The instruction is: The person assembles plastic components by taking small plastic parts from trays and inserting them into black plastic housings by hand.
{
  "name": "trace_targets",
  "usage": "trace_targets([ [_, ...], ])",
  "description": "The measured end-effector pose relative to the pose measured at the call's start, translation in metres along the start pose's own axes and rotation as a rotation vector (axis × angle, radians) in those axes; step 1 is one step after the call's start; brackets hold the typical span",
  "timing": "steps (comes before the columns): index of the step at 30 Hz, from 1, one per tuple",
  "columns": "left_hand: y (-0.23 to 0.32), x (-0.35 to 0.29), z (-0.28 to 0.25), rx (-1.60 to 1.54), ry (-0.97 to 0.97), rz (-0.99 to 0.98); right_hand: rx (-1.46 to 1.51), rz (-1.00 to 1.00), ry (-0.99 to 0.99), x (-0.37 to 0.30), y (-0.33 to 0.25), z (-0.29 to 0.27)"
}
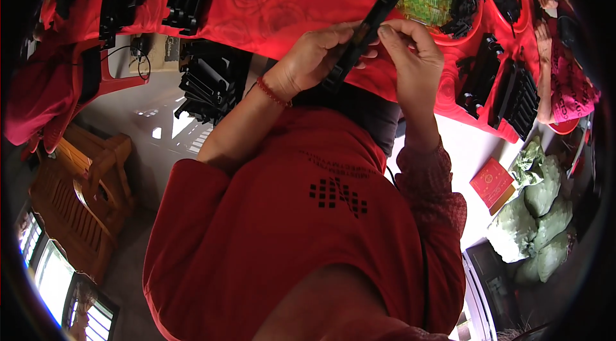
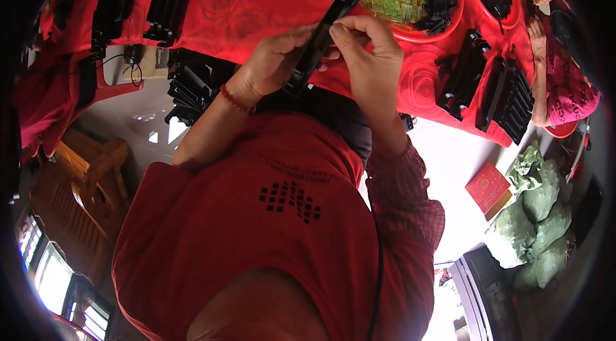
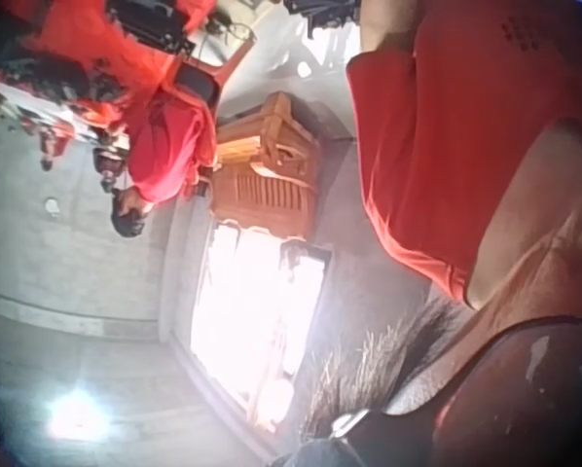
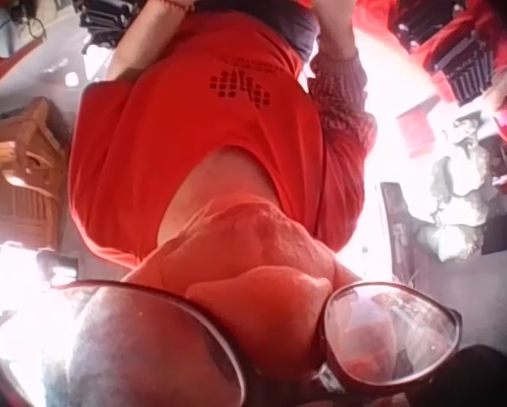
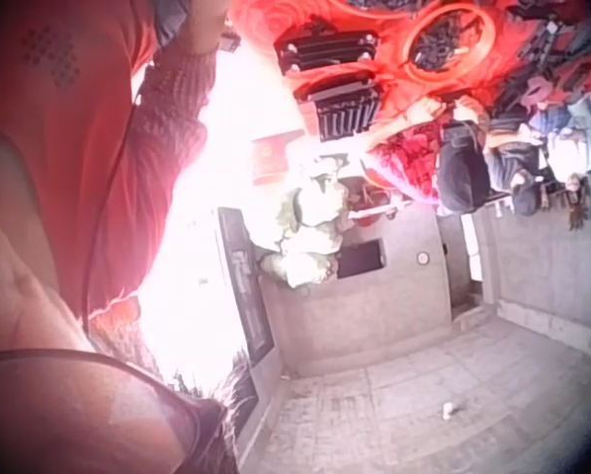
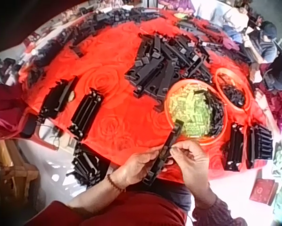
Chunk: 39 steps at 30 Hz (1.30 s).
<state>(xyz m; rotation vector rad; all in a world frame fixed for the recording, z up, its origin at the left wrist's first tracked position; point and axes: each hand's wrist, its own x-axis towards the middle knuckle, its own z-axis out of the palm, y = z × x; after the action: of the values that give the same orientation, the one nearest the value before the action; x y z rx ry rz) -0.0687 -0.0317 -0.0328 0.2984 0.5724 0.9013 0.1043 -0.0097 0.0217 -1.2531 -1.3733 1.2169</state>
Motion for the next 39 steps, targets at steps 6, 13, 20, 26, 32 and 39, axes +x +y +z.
trace_targets([
  [6, -0.002, 0.001, 0.0, 0.015, 0.048, -0.003, -0.041, 0.1, -0.019, 0.001, 0.001, 0.013],
  [13, -0.003, 0.003, -0.002, 0.028, 0.074, -0.015, -0.176, 0.073, 0.015, 0.002, 0.015, 0.016],
  [20, -0.008, 0.005, -0.012, 0.026, 0.105, -0.043, -0.535, -0.307, 0.117, 0.002, 0.027, 0.02],
  [26, -0.007, 0.003, -0.008, 0.015, 0.116, -0.053, -0.69, -0.386, 0.203, -0.001, 0.028, 0.023],
  [32, -0.002, 0.001, -0.005, 0.061, 0.112, -0.065, -0.318, -0.108, 0.105, -0.001, 0.029, 0.019],
  [39, 0.0, 0.001, 0.0, 0.028, 0.101, -0.052, -0.283, -0.029, 0.164, 0.001, 0.029, 0.02],
])
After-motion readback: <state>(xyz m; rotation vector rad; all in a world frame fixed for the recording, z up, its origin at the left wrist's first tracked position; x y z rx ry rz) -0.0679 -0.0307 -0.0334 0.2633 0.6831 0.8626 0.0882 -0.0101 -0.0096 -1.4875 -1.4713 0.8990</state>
